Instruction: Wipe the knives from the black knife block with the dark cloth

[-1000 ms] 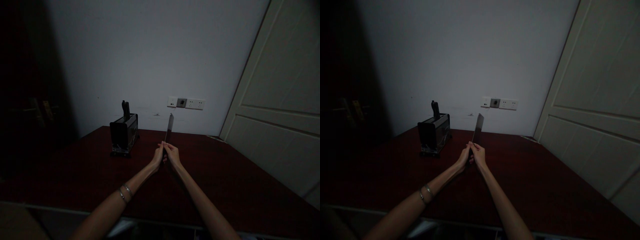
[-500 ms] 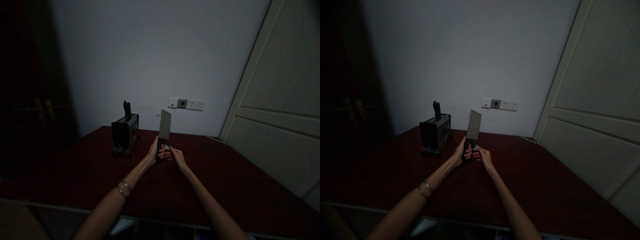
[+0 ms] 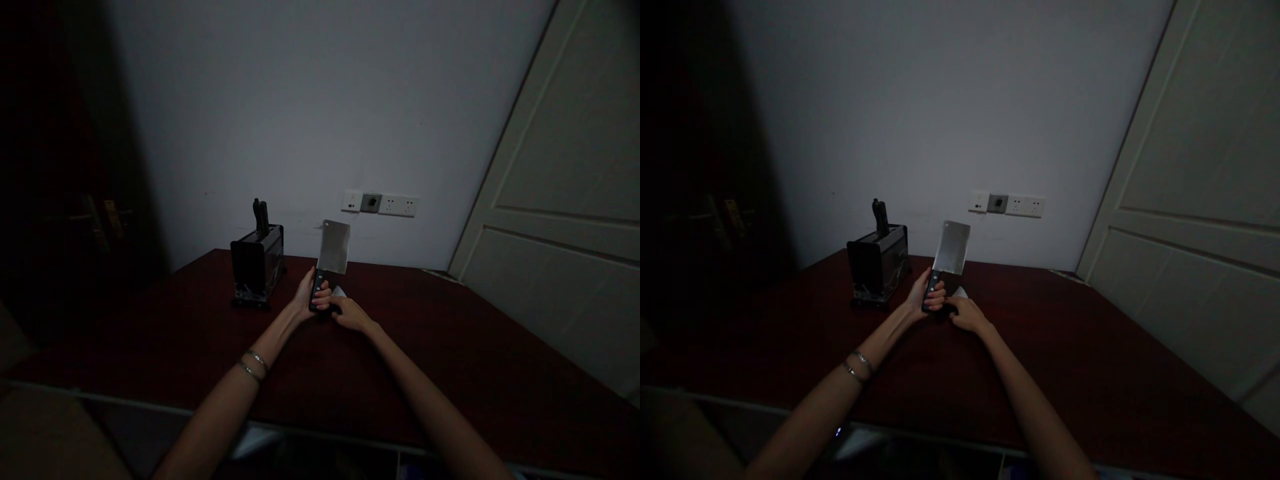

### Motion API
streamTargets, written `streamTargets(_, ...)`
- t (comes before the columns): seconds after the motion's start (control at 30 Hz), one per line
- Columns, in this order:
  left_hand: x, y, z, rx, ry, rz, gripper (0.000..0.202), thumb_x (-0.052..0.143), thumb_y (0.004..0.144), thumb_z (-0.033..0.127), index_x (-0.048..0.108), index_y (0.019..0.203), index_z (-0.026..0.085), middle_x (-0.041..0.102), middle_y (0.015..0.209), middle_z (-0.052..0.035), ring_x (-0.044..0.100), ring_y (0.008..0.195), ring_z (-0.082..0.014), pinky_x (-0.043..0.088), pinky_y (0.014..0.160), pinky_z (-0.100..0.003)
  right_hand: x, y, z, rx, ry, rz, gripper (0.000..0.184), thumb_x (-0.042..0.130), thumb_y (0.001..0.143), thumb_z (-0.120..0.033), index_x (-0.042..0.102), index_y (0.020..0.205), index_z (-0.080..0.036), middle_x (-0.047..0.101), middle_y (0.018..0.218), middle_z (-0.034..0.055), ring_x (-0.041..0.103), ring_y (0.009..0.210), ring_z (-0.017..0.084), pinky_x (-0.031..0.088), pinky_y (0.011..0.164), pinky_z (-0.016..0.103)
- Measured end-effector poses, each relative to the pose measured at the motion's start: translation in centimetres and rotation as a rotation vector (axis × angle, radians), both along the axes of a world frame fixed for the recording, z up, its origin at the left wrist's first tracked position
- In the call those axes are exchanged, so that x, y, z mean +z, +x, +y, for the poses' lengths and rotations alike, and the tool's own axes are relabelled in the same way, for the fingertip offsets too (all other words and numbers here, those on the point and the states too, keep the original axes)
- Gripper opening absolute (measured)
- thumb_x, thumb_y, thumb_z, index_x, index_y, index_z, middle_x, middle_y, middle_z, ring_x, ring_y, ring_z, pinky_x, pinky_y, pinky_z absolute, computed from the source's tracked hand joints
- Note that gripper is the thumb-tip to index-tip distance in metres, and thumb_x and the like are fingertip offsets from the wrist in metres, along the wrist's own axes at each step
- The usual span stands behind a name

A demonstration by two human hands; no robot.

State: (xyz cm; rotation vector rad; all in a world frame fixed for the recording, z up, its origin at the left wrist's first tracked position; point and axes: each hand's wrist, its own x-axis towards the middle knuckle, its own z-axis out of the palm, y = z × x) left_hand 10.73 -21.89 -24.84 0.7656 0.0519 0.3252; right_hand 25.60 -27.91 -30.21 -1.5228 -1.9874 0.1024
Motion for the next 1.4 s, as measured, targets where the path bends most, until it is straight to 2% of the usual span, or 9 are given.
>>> streamTargets(0.2,0.1,-0.1,-0.1,-0.018,0.003,0.013,0.058,0.017,0.086,0.058,0.04,0.053,0.015,0.025,0.037,0.0062,0.02,0.025,-0.004,0.02,0.028,-0.016,-1.1,2.3,0.8,-0.161,0.121,0.189,0.024,0.057,0.07,-0.023,0.066,0.092,-0.019,0.067,0.1,0.0075,0.056,0.1,0.023,0.038,0.089,0.037)
streamTargets(0.33,-0.1,-0.1,0.0,-0.006,-0.018,0.009,0.057,0.018,0.086,0.058,0.039,0.054,0.016,0.026,0.038,0.0063,0.02,0.026,-0.0041,0.021,0.028,-0.016,-1.1,5.3,1.3,-0.382,0.233,0.401,0.031,0.049,0.075,-0.037,0.064,0.091,-0.015,0.068,0.089,0.0103,0.061,0.081,0.023,0.045,0.076,0.036)
streamTargets(0.47,-0.5,0.0,0.2,-0.009,-0.051,-0.001,0.056,0.019,0.086,0.057,0.039,0.054,0.016,0.025,0.039,0.0065,0.02,0.026,-0.0041,0.02,0.028,-0.016,0.7,8.8,1.5,-0.601,0.377,0.581,0.041,0.041,0.076,-0.042,0.057,0.095,-0.01,0.065,0.083,0.0126,0.06,0.075,0.023,0.046,0.067,0.036)
streamTargets(0.57,-0.9,0.1,0.1,-0.022,-0.081,-0.012,0.055,0.018,0.087,0.056,0.037,0.054,0.016,0.024,0.039,0.0065,0.019,0.026,-0.0039,0.019,0.028,-0.016,3.9,10.5,1.3,-0.65,0.488,0.62,0.041,0.041,0.076,-0.042,0.053,0.098,-0.01,0.062,0.085,0.0124,0.058,0.077,0.022,0.045,0.069,0.036)
streamTargets(0.73,-1.6,0.4,-0.2,-0.066,-0.127,-0.035,0.056,0.017,0.086,0.057,0.036,0.055,0.016,0.024,0.039,0.0068,0.018,0.026,-0.0035,0.019,0.028,-0.016,11.2,9.6,0.5,-0.513,0.634,0.482,0.031,0.051,0.075,-0.038,0.053,0.097,-0.017,0.061,0.087,0.0066,0.055,0.08,0.02,0.043,0.074,0.034)
streamTargets(0.87,-2.2,0.4,-0.2,-0.109,-0.116,-0.054,0.053,0.023,0.085,0.058,0.037,0.056,0.016,0.024,0.039,0.007,0.018,0.027,-0.0032,0.019,0.029,-0.015,15.2,7.0,0.8,-0.191,0.658,0.008,0.02,0.045,0.082,-0.026,0.054,0.098,-0.019,0.06,0.093,0.0081,0.055,0.086,0.021,0.043,0.077,0.035)
streamTargets(1.13,-2.0,0.5,-0.9,-0.169,-0.039,-0.054,0.057,0.019,0.085,0.058,0.04,0.054,0.016,0.023,0.038,0.0063,0.016,0.026,-0.0044,0.02,0.029,-0.017,17.6,6.2,4.7,-0.089,0.635,-0.284,0.024,0.042,0.083,-0.018,0.057,0.102,-0.017,0.056,0.101,0.0112,0.053,0.092,0.022,0.044,0.077,0.036)
streamTargets(1.3,-1.8,0.6,-1.6,-0.146,-0.037,-0.1,0.06,0.015,0.086,0.059,0.041,0.053,0.016,0.022,0.037,0.0064,0.015,0.026,-0.0042,0.021,0.029,-0.016,18.4,5.5,4.3,-0.036,0.607,-0.546,0.029,0.049,0.082,-0.029,0.057,0.107,-0.016,0.055,0.109,0.0129,0.045,0.103,0.029,0.038,0.085,0.047)
streamTargets(1.4,-1.7,0.6,-1.9,-0.133,-0.023,-0.123,0.06,0.015,0.085,0.06,0.042,0.054,0.016,0.022,0.037,0.0063,0.016,0.026,-0.0044,0.022,0.029,-0.017,19.1,5.6,3.8,0.023,0.601,-0.569,0.036,0.047,0.084,-0.033,0.052,0.116,-0.016,0.054,0.112,0.0133,0.045,0.104,0.028,0.038,0.086,0.046)
